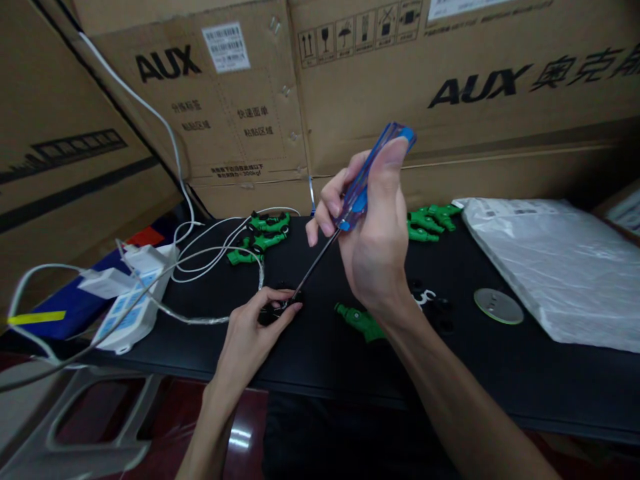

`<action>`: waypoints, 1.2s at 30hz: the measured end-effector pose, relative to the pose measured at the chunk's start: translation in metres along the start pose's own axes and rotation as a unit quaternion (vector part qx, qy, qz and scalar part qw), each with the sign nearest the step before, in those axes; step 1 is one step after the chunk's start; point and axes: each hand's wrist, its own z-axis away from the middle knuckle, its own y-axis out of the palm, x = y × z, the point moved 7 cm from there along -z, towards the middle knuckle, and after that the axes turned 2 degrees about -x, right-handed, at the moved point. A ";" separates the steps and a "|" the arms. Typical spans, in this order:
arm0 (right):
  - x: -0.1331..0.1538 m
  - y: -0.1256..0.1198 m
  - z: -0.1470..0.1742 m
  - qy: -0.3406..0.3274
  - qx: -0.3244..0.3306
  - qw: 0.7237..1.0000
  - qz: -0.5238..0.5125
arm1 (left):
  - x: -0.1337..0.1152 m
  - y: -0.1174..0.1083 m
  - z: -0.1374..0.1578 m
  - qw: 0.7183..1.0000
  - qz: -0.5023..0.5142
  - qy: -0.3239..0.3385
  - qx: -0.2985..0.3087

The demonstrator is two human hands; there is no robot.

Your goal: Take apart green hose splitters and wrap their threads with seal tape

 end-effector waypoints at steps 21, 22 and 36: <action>-0.008 0.006 0.007 -0.004 0.002 1.000 0.001 | -0.008 -0.001 0.000 1.000 -0.016 0.013 -0.005; -0.007 0.007 0.008 -0.004 0.001 1.000 0.001 | -0.008 -0.002 0.000 1.000 -0.017 0.013 -0.005; -0.008 0.010 0.009 -0.016 0.023 0.999 0.022 | -0.009 -0.001 0.000 0.999 -0.024 0.023 -0.012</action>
